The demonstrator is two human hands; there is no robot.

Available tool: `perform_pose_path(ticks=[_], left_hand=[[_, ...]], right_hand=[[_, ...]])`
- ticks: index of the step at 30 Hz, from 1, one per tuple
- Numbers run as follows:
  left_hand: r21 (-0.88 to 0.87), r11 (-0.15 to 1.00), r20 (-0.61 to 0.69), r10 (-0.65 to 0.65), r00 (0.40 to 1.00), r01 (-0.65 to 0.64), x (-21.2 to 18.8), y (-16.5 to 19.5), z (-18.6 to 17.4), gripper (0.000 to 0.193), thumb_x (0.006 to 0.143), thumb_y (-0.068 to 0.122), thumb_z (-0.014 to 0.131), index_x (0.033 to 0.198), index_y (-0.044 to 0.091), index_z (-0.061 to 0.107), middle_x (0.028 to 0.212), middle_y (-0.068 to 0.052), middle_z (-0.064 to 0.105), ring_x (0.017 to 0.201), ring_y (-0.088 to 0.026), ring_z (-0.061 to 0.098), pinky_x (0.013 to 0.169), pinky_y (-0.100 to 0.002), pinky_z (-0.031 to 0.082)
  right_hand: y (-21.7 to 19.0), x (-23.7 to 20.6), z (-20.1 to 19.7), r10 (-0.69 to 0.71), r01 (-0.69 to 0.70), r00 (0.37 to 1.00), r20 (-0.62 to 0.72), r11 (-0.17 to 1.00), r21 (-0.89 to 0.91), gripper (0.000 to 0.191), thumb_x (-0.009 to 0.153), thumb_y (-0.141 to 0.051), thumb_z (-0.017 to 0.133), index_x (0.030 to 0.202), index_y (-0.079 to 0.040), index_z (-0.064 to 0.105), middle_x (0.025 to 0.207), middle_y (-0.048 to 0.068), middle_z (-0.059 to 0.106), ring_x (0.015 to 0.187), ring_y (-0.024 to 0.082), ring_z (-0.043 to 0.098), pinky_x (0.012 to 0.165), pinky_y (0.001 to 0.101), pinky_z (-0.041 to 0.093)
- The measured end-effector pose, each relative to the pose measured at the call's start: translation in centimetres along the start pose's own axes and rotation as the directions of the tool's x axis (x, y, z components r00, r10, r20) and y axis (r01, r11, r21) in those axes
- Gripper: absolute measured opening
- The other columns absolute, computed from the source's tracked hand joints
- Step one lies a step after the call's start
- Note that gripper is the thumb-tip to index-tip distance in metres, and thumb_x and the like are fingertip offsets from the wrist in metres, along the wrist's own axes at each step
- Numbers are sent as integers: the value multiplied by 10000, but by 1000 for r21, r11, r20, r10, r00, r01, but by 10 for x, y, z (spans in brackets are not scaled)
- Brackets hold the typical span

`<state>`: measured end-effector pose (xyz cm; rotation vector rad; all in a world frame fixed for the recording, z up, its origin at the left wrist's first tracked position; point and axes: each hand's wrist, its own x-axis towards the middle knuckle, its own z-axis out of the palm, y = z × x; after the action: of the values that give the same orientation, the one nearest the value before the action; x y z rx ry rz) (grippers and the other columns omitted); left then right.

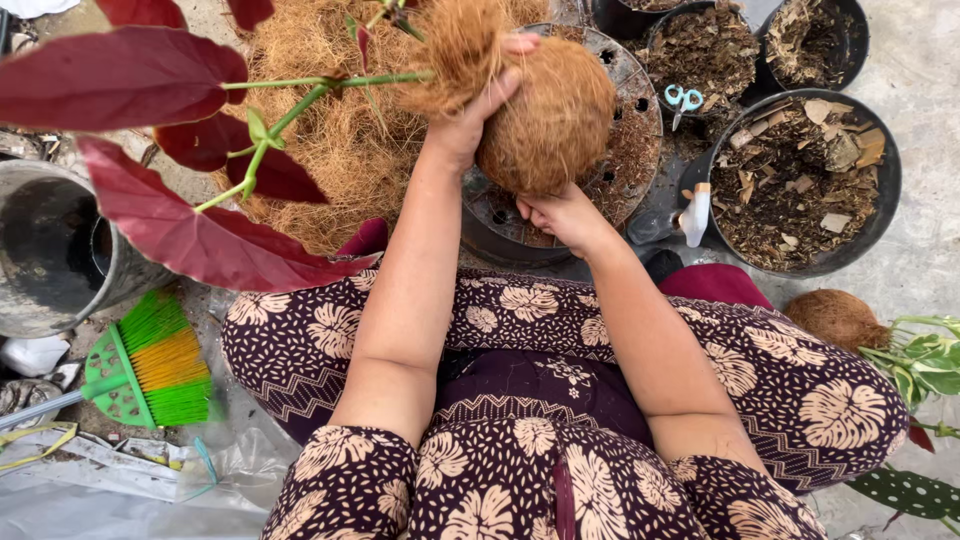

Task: The person wraps a plant with spotted leaves in coconut coir fiber by hand, pressing and shaping the material around the root ball. The person repeatedly adjusts the fiber to form a neat, compact bundle around the plant base.

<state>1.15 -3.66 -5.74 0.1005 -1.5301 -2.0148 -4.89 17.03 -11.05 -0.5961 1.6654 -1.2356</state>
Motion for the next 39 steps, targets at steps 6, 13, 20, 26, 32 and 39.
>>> perform_pose_path(ticks=[6, 13, 20, 26, 32, 39], left_hand=[[-16, 998, 345, 67, 936, -66, 0, 22, 11, 340, 936, 350, 797, 1215, 169, 726, 1345, -44, 708, 1374, -273, 608, 1270, -532, 445], [113, 989, 485, 26, 874, -92, -7, 13, 4, 339, 991, 249, 777, 1293, 140, 667, 1398, -46, 655, 1410, -254, 566, 1259, -530, 464], [257, 721, 438, -681, 587, 644, -4, -7, 14, 531, 969, 454, 561, 1419, 173, 541, 1468, -85, 591, 1339, -241, 592, 1140, -471, 436], [992, 111, 109, -474, 874, -64, 0, 3, 32, 911, 739, 751, 689, 1379, 113, 568, 1402, -106, 561, 1349, -282, 477, 1179, -437, 288], [528, 811, 176, -394, 902, 252, -16, 5, 15, 1021, 594, 726, 876, 1340, 83, 609, 1374, -94, 675, 1335, -280, 632, 1233, -449, 488], [487, 812, -193, -258, 947, 321, -46, -24, -43, 855, 787, 329, 805, 1547, 170, 448, 1546, -115, 507, 1460, -299, 452, 1174, -473, 371]], right_hand=[[-18, 38, -28, 376, -97, 906, -194, 632, 769, 433, 1001, -322, 481, 1320, -48, 580, 1207, 124, 711, 939, 202, 769, 805, 388, 625], [-1, 16, -96, -251, 390, 873, -417, 874, 291, 375, 1051, -97, 542, 679, -52, 536, 685, 1, 485, 619, 77, 395, 580, 263, 292], [-30, 0, -56, -534, 349, 747, -395, 822, -451, 245, 1049, -139, 541, 865, 0, 624, 774, 95, 566, 733, 238, 549, 666, 376, 450], [-49, -1, -24, -647, 178, 613, -453, 672, -719, 197, 1041, -169, 572, 1068, -47, 724, 964, 187, 697, 854, 401, 681, 719, 456, 538], [-41, 10, -25, -688, 238, 548, -475, 673, -700, 118, 1041, -122, 628, 1062, -64, 729, 976, 169, 715, 844, 372, 705, 719, 432, 560], [-34, 26, -30, -693, 206, 511, -509, 674, -709, 106, 1026, -99, 654, 944, -37, 676, 863, 151, 650, 774, 357, 665, 687, 436, 530]])
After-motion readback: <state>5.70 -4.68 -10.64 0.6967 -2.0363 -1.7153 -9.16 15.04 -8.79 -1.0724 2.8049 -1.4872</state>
